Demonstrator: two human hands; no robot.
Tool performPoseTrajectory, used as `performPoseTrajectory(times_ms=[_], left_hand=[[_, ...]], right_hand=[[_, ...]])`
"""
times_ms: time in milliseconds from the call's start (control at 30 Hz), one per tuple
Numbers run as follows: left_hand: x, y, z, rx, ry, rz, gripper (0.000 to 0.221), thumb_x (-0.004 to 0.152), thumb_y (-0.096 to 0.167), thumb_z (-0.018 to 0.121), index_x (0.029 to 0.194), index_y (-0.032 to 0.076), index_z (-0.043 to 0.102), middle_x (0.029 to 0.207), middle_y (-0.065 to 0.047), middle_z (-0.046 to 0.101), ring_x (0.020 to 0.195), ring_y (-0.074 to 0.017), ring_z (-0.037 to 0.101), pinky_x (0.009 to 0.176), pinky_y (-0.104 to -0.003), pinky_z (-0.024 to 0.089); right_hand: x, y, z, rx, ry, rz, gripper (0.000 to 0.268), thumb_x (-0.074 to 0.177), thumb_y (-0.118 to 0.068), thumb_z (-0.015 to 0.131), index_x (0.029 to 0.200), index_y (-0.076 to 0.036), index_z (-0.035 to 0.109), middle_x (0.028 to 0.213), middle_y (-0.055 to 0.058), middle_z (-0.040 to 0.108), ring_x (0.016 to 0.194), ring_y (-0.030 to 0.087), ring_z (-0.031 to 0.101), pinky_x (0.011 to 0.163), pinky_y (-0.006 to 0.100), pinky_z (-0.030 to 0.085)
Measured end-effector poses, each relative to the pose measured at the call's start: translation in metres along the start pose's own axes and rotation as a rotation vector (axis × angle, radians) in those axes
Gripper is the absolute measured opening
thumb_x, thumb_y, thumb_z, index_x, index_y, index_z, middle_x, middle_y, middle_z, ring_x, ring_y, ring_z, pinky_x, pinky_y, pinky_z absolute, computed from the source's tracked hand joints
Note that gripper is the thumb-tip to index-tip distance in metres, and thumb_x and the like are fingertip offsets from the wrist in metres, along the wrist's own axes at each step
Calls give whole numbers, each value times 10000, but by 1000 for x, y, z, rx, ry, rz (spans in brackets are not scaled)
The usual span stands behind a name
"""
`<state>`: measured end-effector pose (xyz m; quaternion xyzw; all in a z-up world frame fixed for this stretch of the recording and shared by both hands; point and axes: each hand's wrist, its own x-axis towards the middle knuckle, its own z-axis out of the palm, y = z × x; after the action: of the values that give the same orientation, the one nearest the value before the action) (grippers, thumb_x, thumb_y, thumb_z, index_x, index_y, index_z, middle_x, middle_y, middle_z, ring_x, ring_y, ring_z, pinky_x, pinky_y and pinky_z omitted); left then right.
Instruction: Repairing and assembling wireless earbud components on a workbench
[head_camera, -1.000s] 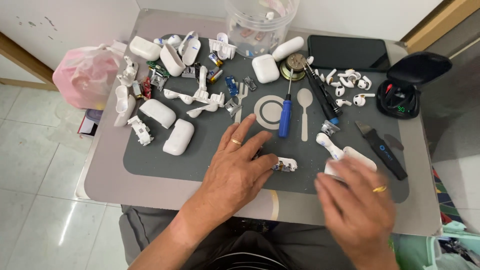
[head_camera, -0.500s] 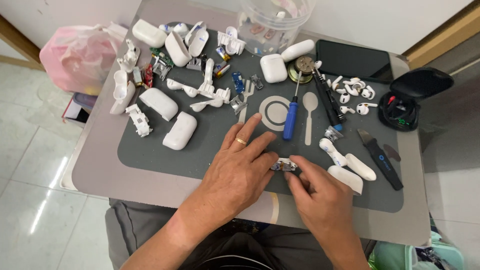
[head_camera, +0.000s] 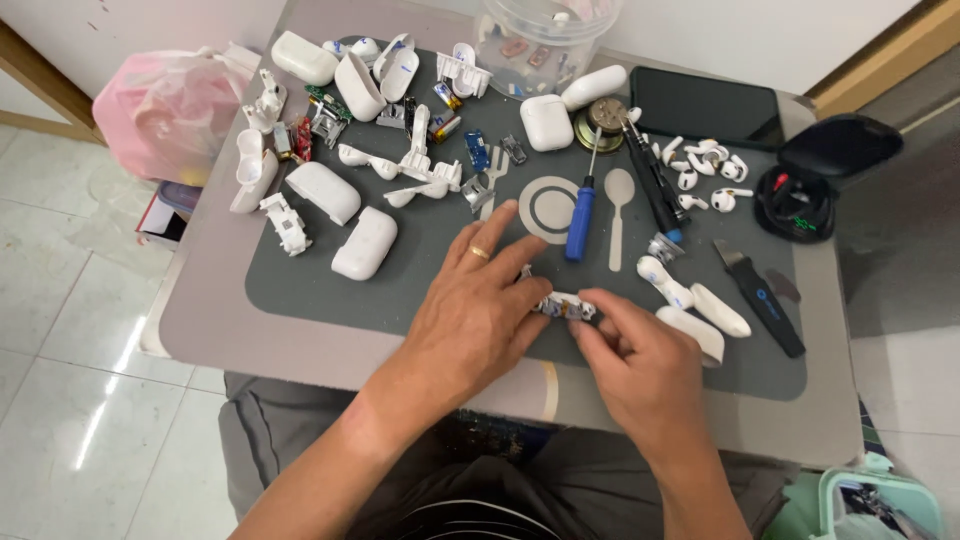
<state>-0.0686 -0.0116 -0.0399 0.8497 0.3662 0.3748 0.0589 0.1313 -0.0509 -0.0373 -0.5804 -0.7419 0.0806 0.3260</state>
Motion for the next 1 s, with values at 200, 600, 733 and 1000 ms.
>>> performPoseTrajectory(times_ms=[200,600,733,1000], left_hand=[[-5,1,2,124,46,114,191,853,176,814,996,70,747,1273,-138,630,1407,-484,410,1009,-657,437],[-32,-4,35,220,149,60,245,759,248,871,974,168,786,1143,-46,707,1390,-409,485,1076,-510,417],[-29,-8,34,212,137,62,251,776,257,867,1006,188,792,1154,-38,717,1387,-396,496,1085,-497,422],[-28,-8,30,231,139,-4,266,762,280,872,1017,243,809,1178,-29,728,1403,-393,484,1104,-468,417]], right_hand=[[-9,11,0,-7,21,-99,219,886,-64,779,1104,-70,771,623,-8,549,549,146,467,566,372,399],[-20,30,11,181,61,-14,273,765,-191,798,1032,-243,816,597,-4,662,611,210,674,619,352,519],[-18,33,10,205,76,-7,290,764,-188,796,1043,-263,819,622,-5,680,649,223,695,636,351,528],[-12,28,3,369,87,30,247,817,-157,776,1037,-254,833,575,-7,667,589,119,631,589,284,499]])
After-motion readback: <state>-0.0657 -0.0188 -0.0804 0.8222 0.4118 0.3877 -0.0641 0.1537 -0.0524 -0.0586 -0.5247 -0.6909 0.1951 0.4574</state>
